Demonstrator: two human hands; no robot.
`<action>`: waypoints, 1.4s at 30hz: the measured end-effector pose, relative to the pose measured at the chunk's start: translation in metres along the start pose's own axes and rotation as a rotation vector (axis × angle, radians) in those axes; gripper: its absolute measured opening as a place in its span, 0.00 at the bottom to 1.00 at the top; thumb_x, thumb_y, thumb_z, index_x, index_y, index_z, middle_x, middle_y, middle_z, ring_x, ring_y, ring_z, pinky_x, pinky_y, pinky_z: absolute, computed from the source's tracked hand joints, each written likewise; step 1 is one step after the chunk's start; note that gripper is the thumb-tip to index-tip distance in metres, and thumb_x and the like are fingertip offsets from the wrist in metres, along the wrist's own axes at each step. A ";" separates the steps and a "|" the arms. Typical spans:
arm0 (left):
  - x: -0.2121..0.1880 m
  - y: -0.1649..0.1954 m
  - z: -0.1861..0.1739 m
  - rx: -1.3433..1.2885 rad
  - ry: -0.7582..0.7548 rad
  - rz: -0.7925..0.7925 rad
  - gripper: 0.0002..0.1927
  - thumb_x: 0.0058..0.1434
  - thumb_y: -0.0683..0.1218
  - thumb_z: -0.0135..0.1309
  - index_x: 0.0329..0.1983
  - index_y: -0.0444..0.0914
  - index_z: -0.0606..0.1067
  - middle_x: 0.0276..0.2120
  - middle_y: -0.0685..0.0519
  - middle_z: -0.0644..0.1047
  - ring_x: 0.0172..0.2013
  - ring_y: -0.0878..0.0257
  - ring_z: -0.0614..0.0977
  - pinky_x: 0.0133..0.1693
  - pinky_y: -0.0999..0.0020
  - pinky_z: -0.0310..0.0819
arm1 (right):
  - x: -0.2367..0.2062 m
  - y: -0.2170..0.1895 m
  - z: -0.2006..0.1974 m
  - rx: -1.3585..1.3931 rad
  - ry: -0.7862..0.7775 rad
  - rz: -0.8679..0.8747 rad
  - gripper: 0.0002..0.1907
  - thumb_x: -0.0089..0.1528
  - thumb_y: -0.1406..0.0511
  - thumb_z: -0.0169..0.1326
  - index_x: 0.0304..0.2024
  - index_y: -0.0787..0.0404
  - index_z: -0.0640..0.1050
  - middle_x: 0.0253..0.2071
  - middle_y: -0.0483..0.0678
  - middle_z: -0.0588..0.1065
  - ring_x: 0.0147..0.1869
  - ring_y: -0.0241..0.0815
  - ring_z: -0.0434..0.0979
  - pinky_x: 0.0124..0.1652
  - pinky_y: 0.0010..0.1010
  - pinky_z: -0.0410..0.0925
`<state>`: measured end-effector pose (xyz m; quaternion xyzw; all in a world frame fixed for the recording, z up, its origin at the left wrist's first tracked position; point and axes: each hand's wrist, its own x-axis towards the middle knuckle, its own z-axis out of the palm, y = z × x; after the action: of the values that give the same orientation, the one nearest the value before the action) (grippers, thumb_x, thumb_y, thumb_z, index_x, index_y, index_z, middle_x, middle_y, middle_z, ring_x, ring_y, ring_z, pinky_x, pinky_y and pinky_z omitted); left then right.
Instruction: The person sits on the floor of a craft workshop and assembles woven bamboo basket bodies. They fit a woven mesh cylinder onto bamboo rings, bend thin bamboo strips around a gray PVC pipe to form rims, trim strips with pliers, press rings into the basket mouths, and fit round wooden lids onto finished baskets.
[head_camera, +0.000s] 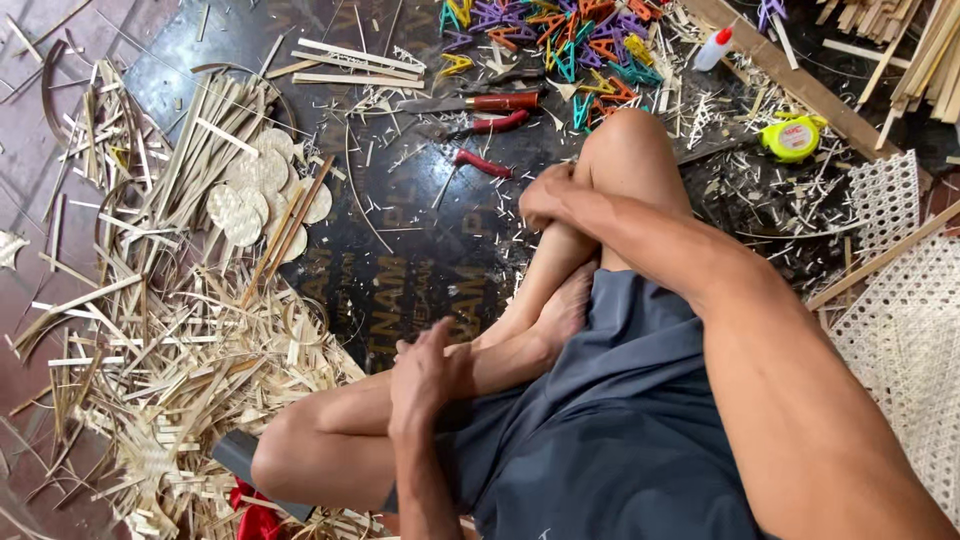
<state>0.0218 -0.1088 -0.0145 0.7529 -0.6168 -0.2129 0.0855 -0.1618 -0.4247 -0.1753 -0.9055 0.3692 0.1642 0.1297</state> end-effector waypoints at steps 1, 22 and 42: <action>-0.002 0.007 -0.001 0.034 -0.020 -0.026 0.24 0.58 0.55 0.58 0.56 0.43 0.76 0.44 0.44 0.82 0.43 0.42 0.81 0.46 0.50 0.73 | 0.007 0.008 -0.006 -0.045 0.053 0.037 0.07 0.52 0.64 0.56 0.31 0.54 0.83 0.39 0.52 0.80 0.44 0.57 0.80 0.44 0.69 0.64; 0.027 0.004 -0.005 -0.060 -0.263 -0.312 0.21 0.60 0.57 0.54 0.53 0.44 0.78 0.38 0.44 0.83 0.42 0.47 0.84 0.45 0.55 0.77 | -0.498 0.124 0.174 0.399 0.568 1.556 0.36 0.67 0.54 0.50 0.71 0.69 0.60 0.73 0.67 0.54 0.77 0.69 0.48 0.69 0.67 0.44; 0.038 0.024 0.032 0.138 -0.404 -0.390 0.27 0.63 0.63 0.50 0.62 0.48 0.76 0.38 0.46 0.84 0.44 0.47 0.84 0.47 0.54 0.75 | -0.581 0.139 0.165 0.841 0.191 1.624 0.54 0.53 0.43 0.66 0.77 0.49 0.60 0.80 0.58 0.48 0.83 0.61 0.45 0.75 0.54 0.43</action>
<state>-0.0079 -0.1464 -0.0418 0.8037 -0.4780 -0.3284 -0.1332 -0.6849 -0.0986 -0.1131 -0.2562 0.9302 -0.0182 0.2622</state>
